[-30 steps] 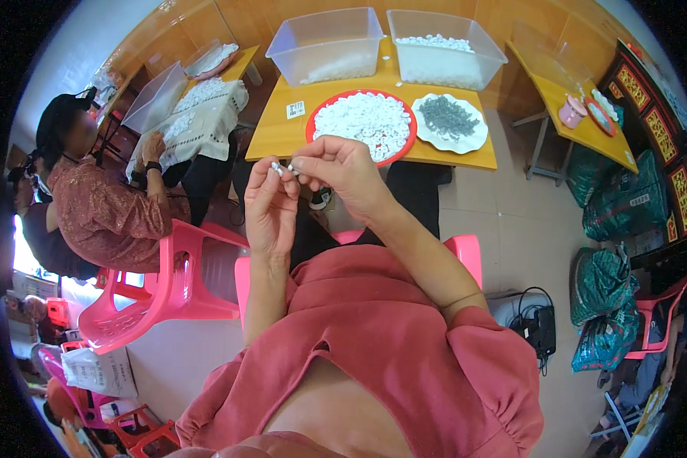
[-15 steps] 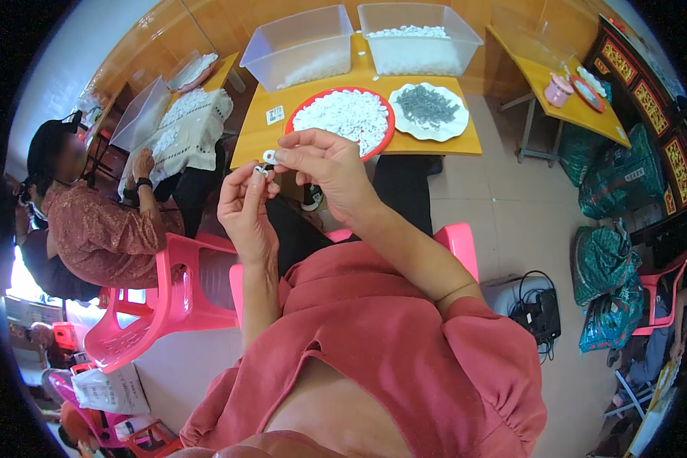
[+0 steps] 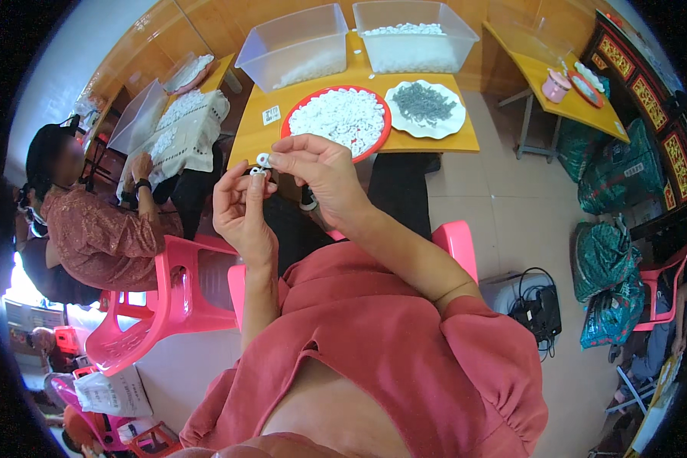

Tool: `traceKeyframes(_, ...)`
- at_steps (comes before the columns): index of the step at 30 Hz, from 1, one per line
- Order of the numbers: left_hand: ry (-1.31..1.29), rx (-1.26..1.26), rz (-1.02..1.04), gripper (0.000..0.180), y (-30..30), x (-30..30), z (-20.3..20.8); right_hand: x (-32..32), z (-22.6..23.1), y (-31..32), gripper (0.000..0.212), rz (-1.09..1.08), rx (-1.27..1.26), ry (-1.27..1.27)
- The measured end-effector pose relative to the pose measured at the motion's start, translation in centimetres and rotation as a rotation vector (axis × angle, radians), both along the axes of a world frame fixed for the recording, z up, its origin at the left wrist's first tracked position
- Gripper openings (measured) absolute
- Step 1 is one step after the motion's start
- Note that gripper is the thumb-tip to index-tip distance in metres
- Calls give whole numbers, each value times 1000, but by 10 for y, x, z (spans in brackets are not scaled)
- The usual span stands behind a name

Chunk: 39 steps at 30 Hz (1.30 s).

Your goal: Assembling small electrical or mechanical components by inserting metal pins into white plastic housings.

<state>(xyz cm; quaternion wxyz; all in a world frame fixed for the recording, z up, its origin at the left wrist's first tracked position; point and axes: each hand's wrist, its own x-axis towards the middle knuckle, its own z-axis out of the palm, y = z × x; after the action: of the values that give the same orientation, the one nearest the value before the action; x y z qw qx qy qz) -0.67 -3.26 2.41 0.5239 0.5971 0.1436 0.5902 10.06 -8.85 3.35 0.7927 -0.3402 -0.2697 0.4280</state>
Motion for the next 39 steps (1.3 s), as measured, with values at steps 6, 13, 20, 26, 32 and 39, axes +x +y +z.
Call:
traceKeyframes(6,-15,6,11,23,0,1,-1,1,-2,1,21,118,-5,199)
traceKeyframes(13,-8,15,10,22,2,0,-3,1,-3,2,21,217,-33,310)
traceKeyframes(20,28,39,46,22,-1,0,-1,2,-7,3,22,228,2,254)
traceKeyframes(26,48,83,121,21,-4,0,0,-9,0,1,17,-77,119,-72)
traceKeyframes(32,-9,47,30,23,-2,-4,3,-7,1,-3,15,-144,115,-260)
traceKeyframes(39,21,-50,-323,30,14,-15,5,-5,10,-10,13,-21,117,-199)
